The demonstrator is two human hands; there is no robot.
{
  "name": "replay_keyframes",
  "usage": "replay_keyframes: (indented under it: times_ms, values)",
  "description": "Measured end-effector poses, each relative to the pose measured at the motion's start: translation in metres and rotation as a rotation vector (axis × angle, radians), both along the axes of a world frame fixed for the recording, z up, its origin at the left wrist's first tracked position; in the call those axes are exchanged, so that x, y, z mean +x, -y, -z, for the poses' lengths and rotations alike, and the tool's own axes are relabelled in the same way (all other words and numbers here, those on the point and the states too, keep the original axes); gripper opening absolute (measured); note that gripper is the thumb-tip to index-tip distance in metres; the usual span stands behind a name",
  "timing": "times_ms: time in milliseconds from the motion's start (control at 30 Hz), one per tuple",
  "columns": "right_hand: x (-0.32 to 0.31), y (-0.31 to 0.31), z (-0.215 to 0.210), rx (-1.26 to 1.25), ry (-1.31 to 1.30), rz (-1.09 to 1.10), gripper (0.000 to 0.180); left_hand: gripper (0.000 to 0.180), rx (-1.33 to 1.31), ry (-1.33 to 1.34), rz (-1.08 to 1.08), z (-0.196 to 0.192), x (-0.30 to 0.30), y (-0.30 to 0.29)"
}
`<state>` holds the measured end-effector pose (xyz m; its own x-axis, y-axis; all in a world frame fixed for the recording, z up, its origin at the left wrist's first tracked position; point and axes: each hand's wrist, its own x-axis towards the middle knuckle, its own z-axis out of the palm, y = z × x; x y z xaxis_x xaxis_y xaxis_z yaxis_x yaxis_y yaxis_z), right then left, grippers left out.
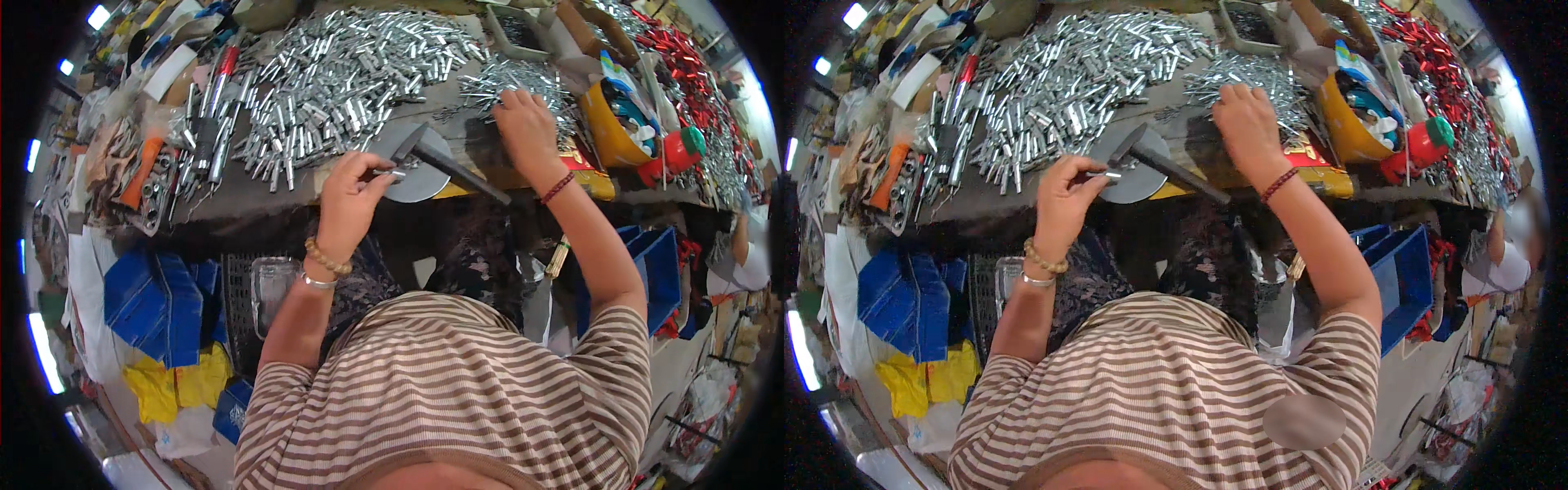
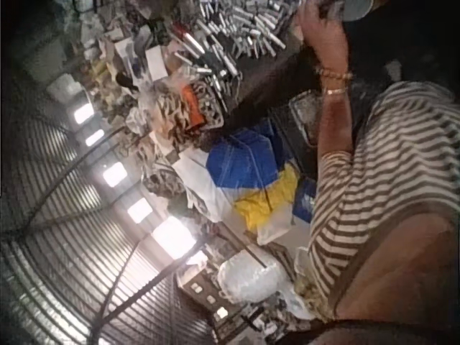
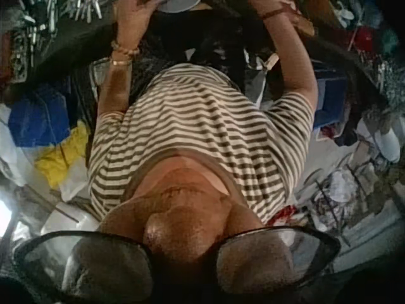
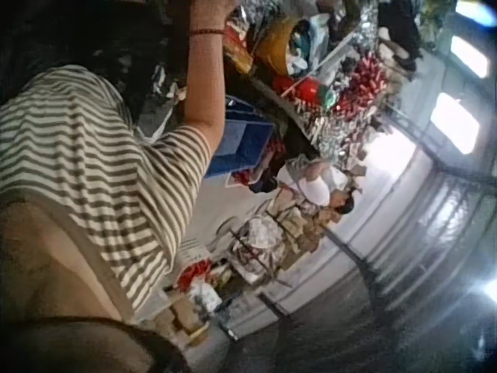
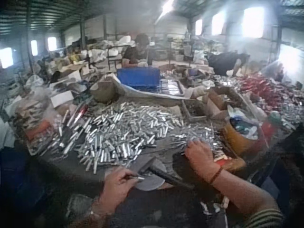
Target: Assembling metal components using a hammer and a fixture on a workbench.
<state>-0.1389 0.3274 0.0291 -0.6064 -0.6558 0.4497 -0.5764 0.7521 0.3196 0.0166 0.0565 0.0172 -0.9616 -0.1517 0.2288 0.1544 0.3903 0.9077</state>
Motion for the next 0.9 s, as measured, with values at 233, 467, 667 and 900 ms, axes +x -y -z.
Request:
replay_keyframes:
  times_ms: [233,467,667,900]
  values:
    - [0.052,0.032,-0.019,-0.420,0.234,-0.268,0.004,0.015,-0.299,-0.122,0.016,-0.001,0.009,0.014]
    - [0.104,0.069,-0.002,-0.470,0.397,-0.351,0.007,0.013,-0.473,-0.142,0.030,-0.003,0.007,0.017]
    - [0.103,0.073,0.003,-0.523,0.427,-0.315,0.011,0.013,-0.461,-0.116,0.024,-0.004,0.007,0.017]
    - [0.100,0.075,0.003,-0.581,0.511,-0.285,0.013,0.012,-0.369,-0.043,0.040,-0.003,0.007,0.017]
